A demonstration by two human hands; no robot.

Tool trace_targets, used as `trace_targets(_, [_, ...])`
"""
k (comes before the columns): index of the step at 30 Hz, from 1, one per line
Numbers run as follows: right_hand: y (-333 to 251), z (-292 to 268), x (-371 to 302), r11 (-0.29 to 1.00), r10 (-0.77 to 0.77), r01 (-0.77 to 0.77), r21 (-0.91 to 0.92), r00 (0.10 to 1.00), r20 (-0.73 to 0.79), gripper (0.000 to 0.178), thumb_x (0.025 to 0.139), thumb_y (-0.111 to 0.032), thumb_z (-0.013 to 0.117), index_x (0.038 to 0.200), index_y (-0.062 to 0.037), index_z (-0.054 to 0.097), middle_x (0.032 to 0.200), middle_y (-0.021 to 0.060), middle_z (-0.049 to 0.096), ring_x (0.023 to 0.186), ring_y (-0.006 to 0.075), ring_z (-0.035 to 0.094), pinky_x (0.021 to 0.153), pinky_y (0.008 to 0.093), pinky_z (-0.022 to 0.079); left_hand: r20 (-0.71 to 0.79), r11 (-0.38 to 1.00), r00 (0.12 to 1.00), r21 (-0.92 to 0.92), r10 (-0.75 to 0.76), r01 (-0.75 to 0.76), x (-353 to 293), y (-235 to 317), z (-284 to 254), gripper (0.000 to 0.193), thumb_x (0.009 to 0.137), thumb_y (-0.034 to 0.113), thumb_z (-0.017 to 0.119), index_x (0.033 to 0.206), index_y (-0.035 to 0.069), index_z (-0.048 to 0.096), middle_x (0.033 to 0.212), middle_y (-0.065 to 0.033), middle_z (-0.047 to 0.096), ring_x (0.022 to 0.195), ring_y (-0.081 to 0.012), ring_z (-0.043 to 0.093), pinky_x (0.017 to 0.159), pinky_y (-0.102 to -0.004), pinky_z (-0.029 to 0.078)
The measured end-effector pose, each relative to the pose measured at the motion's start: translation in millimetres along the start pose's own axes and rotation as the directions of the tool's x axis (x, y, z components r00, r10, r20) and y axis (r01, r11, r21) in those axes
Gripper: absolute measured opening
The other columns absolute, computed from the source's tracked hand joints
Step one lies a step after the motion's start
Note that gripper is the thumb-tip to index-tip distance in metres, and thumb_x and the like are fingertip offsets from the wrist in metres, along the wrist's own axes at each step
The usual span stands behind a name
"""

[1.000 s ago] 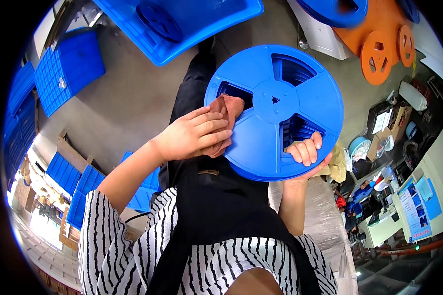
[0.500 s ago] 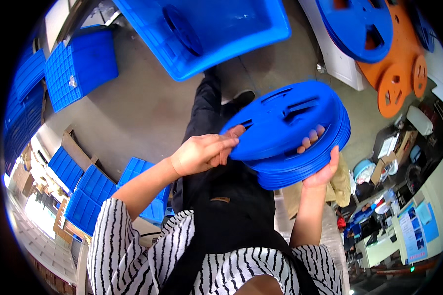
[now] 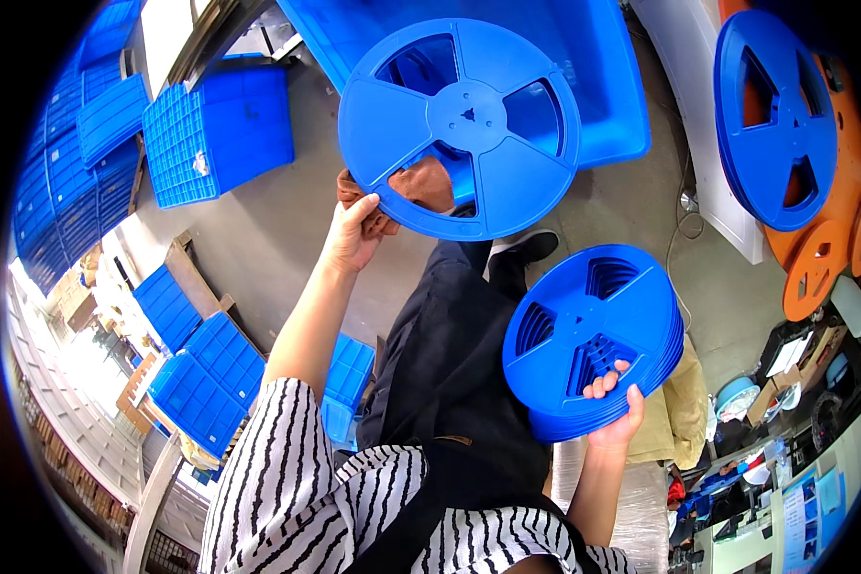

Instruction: The person stacks blue plastic spools into a blue crate, places a cardboard sheet inside, and affixes a label to the crate. They then wipe the crate's exterior with a cloth and move it to a stack. The person repeats the process by loading more spools into another crate.

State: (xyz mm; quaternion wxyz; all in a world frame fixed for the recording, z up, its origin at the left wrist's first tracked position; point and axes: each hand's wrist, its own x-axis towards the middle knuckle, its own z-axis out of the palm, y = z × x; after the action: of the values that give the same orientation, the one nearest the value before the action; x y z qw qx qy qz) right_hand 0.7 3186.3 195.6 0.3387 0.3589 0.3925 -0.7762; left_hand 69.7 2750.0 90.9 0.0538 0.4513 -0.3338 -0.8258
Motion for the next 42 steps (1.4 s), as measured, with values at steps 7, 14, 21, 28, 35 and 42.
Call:
trace_targets(7, [16, 8, 6, 0.998, 0.017, -0.018, 0.067, 1.0, 0.011, 0.044, 0.089, -0.029, 0.054, 0.123, -0.0025, 0.047, 0.088, 0.0105, 0.058, 0.078, 0.0228, 0.057, 0.073, 0.0395, 0.048, -0.047, 0.999, 0.998, 0.011, -0.041, 0.042, 38, -9, -6, 0.055, 0.084, 0.013, 0.065, 0.13, 0.018, 0.036, 0.092, -0.0037, 0.055, 0.076, -0.0154, 0.055, 0.063, -0.0313, 0.045])
trace_targets(14, [25, 13, 13, 1.0, -0.007, 0.007, 0.011, 0.999, 0.044, 0.043, 0.089, -0.028, 0.054, 0.123, -0.0024, 0.047, 0.088, 0.01, 0.058, 0.078, 0.0227, 0.057, 0.075, 0.0398, 0.049, 0.058, 0.999, 0.998, 0.037, 0.011, -0.013, 118, -56, -9, 0.03, 0.087, 0.007, 0.058, 0.113, 0.012, 0.045, 0.081, -0.0049, 0.054, 0.065, -0.0165, 0.055, 0.061, -0.0333, 0.048])
trace_targets(21, [31, 13, 13, 0.999, 0.0, 0.0, -0.051, 1.0, 0.015, 0.046, 0.088, -0.033, 0.053, 0.122, -0.0023, 0.047, 0.087, 0.0105, 0.058, 0.077, 0.0226, 0.056, 0.073, 0.0402, 0.047, -0.481, 0.822, 0.865, 0.545, 0.144, 0.167, 178, -79, 19, 0.035, 0.083, 0.001, 0.056, 0.116, 0.011, 0.05, 0.083, -0.0071, 0.059, 0.075, -0.0255, 0.063, 0.066, -0.0374, 0.053])
trace_targets(28, [36, 13, 15, 0.999, -0.004, 0.005, -0.037, 1.0, 0.003, 0.044, 0.088, -0.031, 0.052, 0.121, -0.002, 0.047, 0.087, 0.0105, 0.058, 0.078, 0.022, 0.056, 0.074, 0.0392, 0.046, 0.259, -0.318, 0.78, 0.945, 0.57, -0.081, 160, -83, 32, 0.055, 0.072, -0.002, 0.06, 0.121, 0.024, 0.056, 0.131, -0.0055, 0.049, 0.114, -0.0293, 0.051, 0.09, -0.0396, 0.048])
trace_targets(35, [36, 12, 16, 0.999, -0.044, 0.043, 0.017, 0.995, 0.086, 0.044, 0.089, -0.033, 0.052, 0.121, -0.0037, 0.046, 0.08, 0.0064, 0.052, 0.071, 0.0176, 0.05, 0.071, 0.0352, 0.041, 0.149, -0.868, 0.988, 0.486, -0.027, -0.097, 195, -109, 10, 0.017, 0.084, 0.024, 0.056, 0.089, 0.018, 0.071, 0.109, -0.0039, 0.061, 0.107, -0.0258, 0.053, 0.087, -0.0494, 0.044])
trace_targets(42, [41, 9, 21, 0.937, -0.187, 0.102, 0.334, 0.954, 0.233, 0.034, 0.088, -0.032, 0.059, 0.108, -0.0076, 0.047, 0.069, 0.0013, 0.047, 0.06, 0.013, 0.047, 0.066, 0.0329, 0.04, 0.265, -0.798, 0.964, 0.574, -0.027, -0.18, 191, -90, 6, 0.013, 0.083, 0.021, 0.057, 0.089, 0.018, 0.069, 0.102, -0.0048, 0.06, 0.103, -0.0249, 0.055, 0.086, -0.0407, 0.046])
